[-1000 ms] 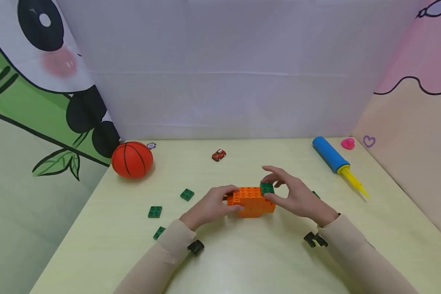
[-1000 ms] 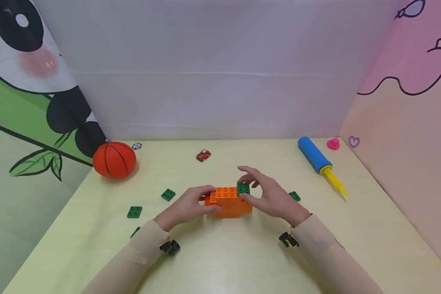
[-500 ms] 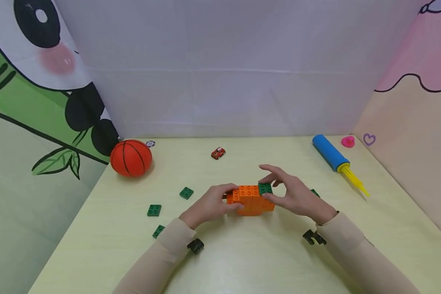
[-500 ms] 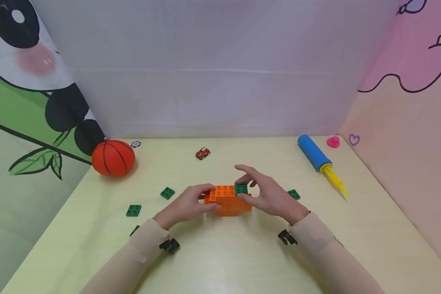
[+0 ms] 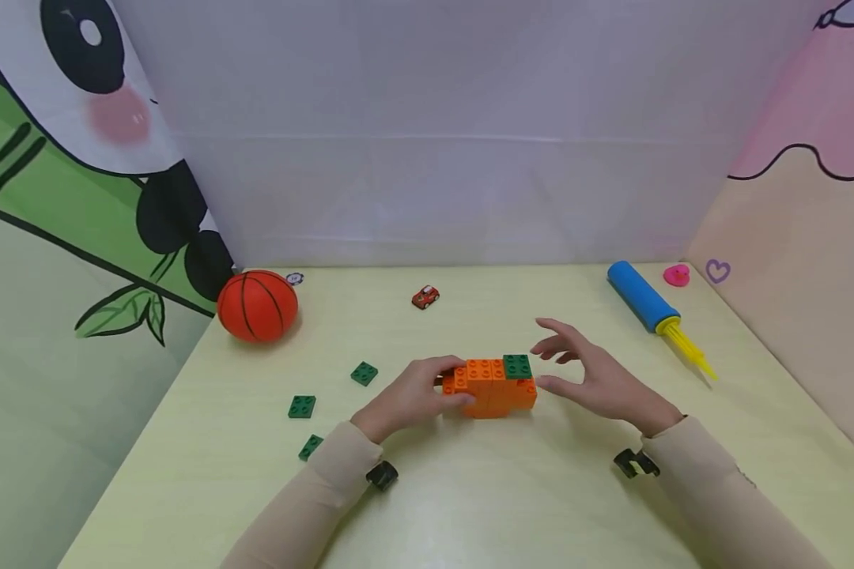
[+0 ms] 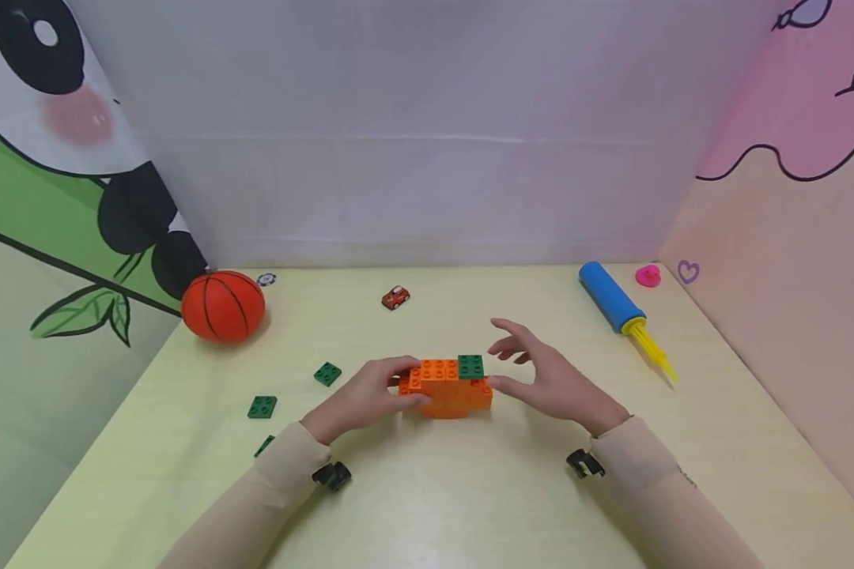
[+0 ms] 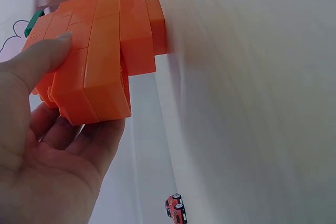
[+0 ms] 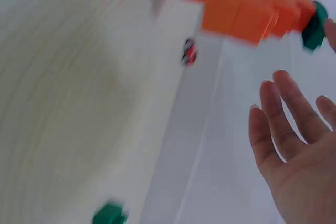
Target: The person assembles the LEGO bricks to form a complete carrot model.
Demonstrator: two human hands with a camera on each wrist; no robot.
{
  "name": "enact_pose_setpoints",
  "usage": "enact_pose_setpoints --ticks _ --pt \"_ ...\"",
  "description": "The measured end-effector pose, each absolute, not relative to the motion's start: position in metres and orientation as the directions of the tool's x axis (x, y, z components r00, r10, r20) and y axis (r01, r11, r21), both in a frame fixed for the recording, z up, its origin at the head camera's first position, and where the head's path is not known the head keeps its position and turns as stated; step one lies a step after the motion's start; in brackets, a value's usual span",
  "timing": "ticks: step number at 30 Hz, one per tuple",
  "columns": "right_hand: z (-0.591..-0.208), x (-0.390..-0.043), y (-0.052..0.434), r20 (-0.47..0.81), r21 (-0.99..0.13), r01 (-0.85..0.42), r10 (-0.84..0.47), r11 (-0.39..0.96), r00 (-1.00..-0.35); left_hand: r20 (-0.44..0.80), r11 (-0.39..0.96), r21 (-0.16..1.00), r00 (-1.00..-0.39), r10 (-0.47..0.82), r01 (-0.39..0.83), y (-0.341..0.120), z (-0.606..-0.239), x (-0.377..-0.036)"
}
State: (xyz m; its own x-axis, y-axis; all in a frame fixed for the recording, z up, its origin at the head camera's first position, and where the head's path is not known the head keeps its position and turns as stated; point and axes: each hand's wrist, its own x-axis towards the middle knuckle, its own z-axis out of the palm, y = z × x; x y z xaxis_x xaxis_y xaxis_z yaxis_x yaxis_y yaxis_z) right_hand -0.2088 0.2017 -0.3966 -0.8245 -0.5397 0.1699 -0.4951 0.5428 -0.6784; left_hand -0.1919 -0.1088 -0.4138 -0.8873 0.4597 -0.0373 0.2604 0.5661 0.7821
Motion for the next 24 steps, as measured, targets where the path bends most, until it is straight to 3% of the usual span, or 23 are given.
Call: enact_pose_setpoints --ticks 7,14,20,24 --pt "-0.412 -0.221 0.261 0.028 -0.547 -0.428 -0.495 0.719 -0.868 -0.048 0.589 0.768 -0.895 0.444 0.251 -0.107 -0.411 -0.190" --pt "-0.419 -0.225 0.279 -0.119 -0.490 -0.342 -0.450 0.802 -0.885 -0.054 0.601 0.761 -0.899 0.434 0.244 -0.107 -0.410 -0.189" --pt "-0.420 -0.227 0.279 -0.133 -0.451 -0.332 -0.430 0.829 -0.893 -0.052 0.599 0.762 -0.899 0.435 0.246 -0.107 -0.410 -0.188" --pt "-0.419 -0.227 0.277 -0.049 -0.488 -0.366 -0.443 0.792 -0.895 -0.047 0.597 0.761 -0.896 0.441 0.254 -0.107 -0.411 -0.189"
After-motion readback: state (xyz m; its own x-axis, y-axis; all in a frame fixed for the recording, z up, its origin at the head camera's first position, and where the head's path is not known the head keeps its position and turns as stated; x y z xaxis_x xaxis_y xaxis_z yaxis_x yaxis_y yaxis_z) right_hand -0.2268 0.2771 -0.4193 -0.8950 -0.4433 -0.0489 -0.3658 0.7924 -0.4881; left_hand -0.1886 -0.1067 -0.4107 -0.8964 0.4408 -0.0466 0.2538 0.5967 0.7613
